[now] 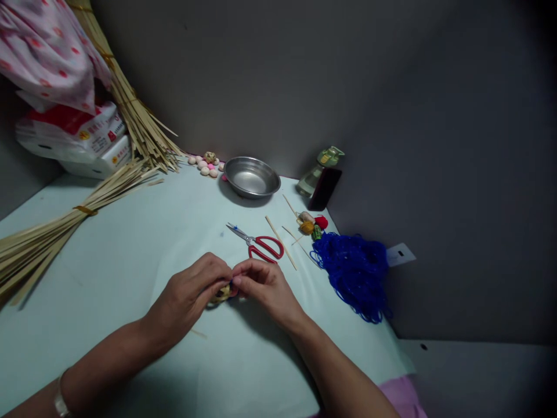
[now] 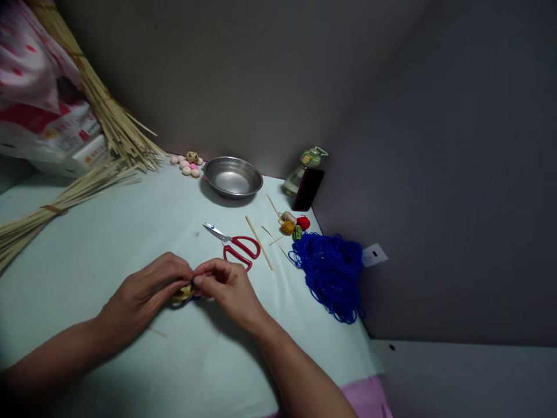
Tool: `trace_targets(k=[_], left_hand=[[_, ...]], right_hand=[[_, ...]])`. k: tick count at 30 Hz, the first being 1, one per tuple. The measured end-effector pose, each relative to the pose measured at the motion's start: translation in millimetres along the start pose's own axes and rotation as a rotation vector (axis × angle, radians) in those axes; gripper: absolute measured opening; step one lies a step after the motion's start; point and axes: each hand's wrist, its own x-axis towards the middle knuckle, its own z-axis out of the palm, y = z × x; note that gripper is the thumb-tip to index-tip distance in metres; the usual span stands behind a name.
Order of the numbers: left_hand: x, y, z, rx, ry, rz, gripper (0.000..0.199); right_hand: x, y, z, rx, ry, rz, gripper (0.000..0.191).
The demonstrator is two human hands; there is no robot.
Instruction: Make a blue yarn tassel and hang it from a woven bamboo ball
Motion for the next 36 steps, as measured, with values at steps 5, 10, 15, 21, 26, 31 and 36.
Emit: trace_targets(k=[5, 10, 15, 21, 26, 31, 36], left_hand=[[0, 1, -0.9, -0.006, -0.004, -0.002, 0.028], [1, 3, -1.8, -0.018, -0.012, 0.000, 0.027], [0, 4, -2.1, 0.008, -0.033, 0.039, 0.026], [3, 7, -4.2, -0.029, -0.086, 0.033, 0.025], [3, 5, -1.5, -0.015, -0.112, -0.033, 0.020], [-2, 5, 4.6, -0.058, -0.151, -0.194, 0.016], [-1, 10, 6.1, -0.061, -0.151, -0.309, 0.013]], right_hand=[[0, 0, 0, 0.031, -0.005, 0.033, 0.029], [0, 0, -4, 0.050, -0.068, 0.062, 0.028], [0, -1, -8, 0.044, -0.087, 0.086, 0.027], [-1, -5, -8, 0.041, -0.123, 0.088, 0.026], [1, -1, -2, -0.027, -0.003, 0.002, 0.021], [2, -4, -1, -0.046, 0.116, -0.074, 0.020], [2, -6, 0, 0.004, 0.107, -0.066, 0.026]])
